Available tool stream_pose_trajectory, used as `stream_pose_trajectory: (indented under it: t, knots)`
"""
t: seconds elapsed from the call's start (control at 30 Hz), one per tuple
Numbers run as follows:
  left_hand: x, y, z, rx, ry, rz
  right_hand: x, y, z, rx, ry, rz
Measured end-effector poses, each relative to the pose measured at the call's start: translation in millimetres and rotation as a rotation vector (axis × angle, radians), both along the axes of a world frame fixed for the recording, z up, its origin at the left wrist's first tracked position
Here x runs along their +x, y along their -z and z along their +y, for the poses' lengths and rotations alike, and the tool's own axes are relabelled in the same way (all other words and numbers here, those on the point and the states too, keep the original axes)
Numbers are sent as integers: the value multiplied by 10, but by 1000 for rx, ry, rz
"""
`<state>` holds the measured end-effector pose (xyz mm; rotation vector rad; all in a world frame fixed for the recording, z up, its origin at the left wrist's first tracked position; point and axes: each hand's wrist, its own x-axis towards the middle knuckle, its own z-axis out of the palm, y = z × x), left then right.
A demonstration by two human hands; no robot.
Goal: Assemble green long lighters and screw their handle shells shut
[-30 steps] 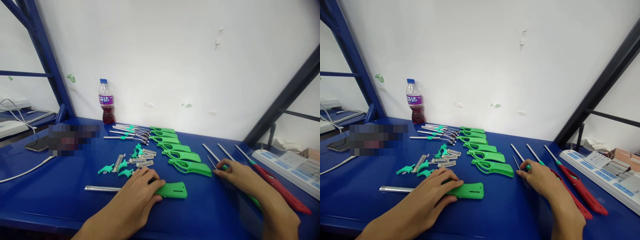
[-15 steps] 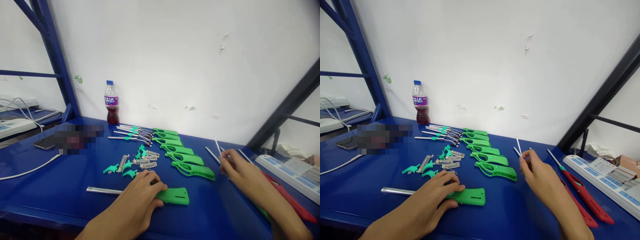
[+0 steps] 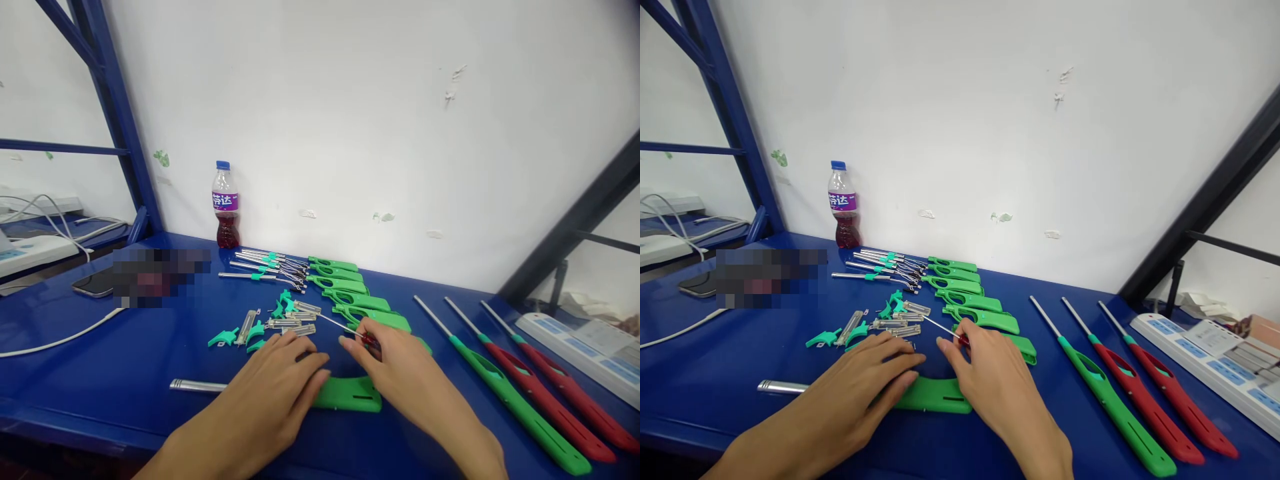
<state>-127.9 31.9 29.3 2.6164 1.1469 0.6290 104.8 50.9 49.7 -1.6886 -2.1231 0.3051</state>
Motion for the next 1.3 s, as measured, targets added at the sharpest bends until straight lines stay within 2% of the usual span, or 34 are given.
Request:
stream_pose_trajectory:
  t: [0.13,0.33,0.53,0.7,0.9,1.3]
  knots:
    - [-34,19,116,72,-69,18,27,-35,7,8,53,6]
    - [-37,35,248,52,-89,70,41,-88,12,18,80,18]
    - [-60,73,251,31,-70,129,38,-99,14,11,77,2]
    - [-109,36,237,49,-70,160,54,-109,5,15,79,-12]
    - [-179,29,332,77,-46,247,48,-130,2,13,73,-16]
    - [-361,90,396,79,-86,223,61,-123,-2,37,73,-20]
